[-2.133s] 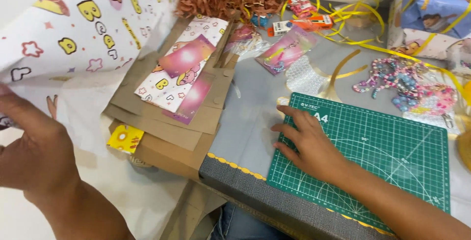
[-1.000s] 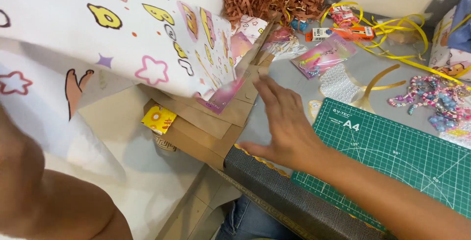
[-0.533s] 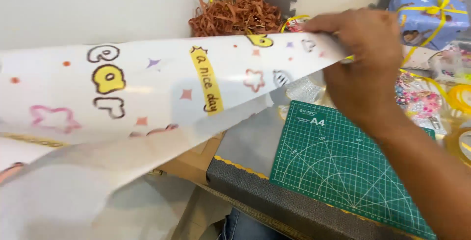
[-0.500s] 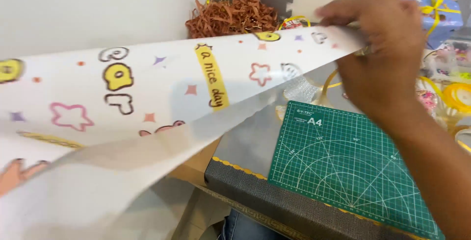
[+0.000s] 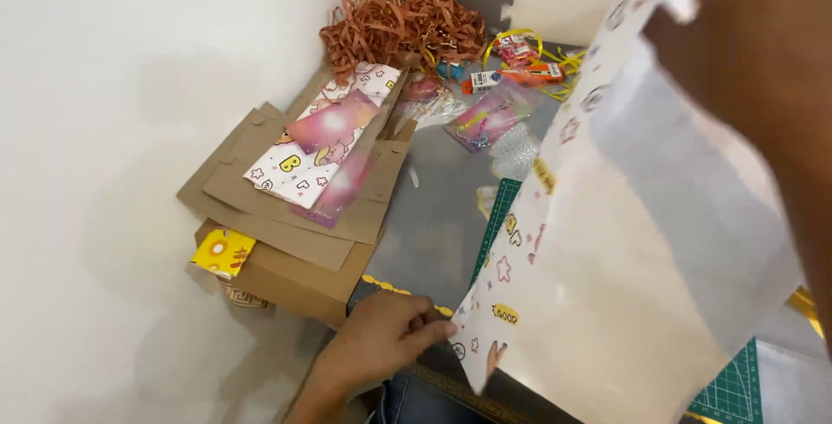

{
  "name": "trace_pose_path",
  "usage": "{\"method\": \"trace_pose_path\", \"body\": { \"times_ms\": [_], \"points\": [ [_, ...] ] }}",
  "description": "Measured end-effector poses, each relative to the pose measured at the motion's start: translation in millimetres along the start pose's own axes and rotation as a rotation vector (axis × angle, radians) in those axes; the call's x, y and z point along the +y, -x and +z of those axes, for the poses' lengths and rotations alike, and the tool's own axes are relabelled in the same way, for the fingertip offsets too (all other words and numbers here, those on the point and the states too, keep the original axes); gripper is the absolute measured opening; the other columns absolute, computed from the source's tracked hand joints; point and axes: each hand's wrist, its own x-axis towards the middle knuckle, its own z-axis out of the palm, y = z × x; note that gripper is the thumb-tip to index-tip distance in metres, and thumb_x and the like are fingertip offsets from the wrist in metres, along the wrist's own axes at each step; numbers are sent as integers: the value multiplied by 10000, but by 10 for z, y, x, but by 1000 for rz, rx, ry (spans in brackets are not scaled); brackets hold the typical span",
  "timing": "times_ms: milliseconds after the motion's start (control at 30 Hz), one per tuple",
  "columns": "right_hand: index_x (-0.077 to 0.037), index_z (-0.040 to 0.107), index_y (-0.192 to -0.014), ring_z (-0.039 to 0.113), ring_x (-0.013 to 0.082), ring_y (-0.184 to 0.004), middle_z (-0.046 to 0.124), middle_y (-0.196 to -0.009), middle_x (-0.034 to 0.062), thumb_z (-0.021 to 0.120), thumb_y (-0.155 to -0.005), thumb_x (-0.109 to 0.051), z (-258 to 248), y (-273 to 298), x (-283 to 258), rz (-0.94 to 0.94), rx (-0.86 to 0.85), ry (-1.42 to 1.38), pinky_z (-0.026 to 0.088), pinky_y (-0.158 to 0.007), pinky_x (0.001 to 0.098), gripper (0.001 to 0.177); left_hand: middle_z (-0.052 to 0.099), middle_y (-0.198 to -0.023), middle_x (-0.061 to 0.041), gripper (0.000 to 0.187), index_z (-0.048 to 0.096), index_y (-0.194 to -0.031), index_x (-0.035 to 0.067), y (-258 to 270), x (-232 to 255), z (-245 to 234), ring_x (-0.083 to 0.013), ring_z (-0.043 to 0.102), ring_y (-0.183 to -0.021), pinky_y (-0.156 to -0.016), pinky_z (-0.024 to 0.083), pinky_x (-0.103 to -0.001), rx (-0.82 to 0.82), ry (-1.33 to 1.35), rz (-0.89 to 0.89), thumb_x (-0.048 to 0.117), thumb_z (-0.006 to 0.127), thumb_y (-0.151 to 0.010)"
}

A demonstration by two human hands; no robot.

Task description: Packaging a handmade beaded keychain into a plastic sleeve and preparing a cardboard gift box.

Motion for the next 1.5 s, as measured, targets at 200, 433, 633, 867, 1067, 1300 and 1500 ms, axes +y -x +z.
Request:
{"method": "trace_pose_path", "body": {
  "times_ms": [200,433,633,867,1067,1300,1500],
  "points": [
    [-219,636,-1755,595,386,-1634,621,-1824,144,937,-801,-301,744,401,-1045,-105,-249,49,323,-1309,775,1004,616,-1451,-143,737,499,-1644,124,-11,242,289,-338,678,-1206,-941,601,-534,330,166,310,625,598,-1111],
    [-69,111,-1874,263,480,-1735,216,-1907,288,770,-979,-550,953,1657,-1471,394,-505,-302,239,-1347,708,1211,395,-1731,-239,592,540,-1727,248,-299,272,424,-465,453,-1535,-1225,386,-645,289,108,506,493,537,-1188],
    [-430,205,-1869,79,578,-1723,132,-1934,153,429,-1071,-861,503,1887,-1565,272,-954,-366,111,-1243,860,935,258,-1855,-294,768,545,-1729,256,-609,528,111,-544,289,-1682,-1264,282,-712,514,-86,732,728,289,-1181],
    [-443,196,-1874,-23,498,-1759,76,-1961,91,510,-1087,-817,382,1963,-1568,322,-921,-419,21,-1272,814,927,590,-1648,-190,565,863,-1024,172,-1208,490,-299,-482,297,-1687,-1276,122,-856,358,-268,667,618,533,-1128],
    [-438,217,-1871,-6,499,-1758,98,-1955,95,484,-1087,-821,382,1952,-1578,315,-916,-416,42,-1265,819,912,599,-1677,-168,447,908,-814,160,-1387,50,-522,-456,333,-1682,-1274,246,-725,300,-309,443,500,741,-1051],
    [-456,228,-1864,-39,476,-1770,89,-1958,74,504,-1083,-796,324,1883,-1570,364,-955,-466,2,-1293,796,895,470,-1804,-87,413,776,-1255,208,-1339,-326,-530,-308,413,-1691,-1298,402,-489,152,-18,217,391,942,-923],
    [-317,267,-1867,96,350,-1798,165,-1964,91,520,-1062,-765,432,2143,-1477,351,-716,-301,43,-1347,688,956,545,-1595,-13,839,495,-1670,212,-784,-85,-359,-237,724,-1143,-977,633,-511,302,105,8,527,844,-975]
  ]
}}
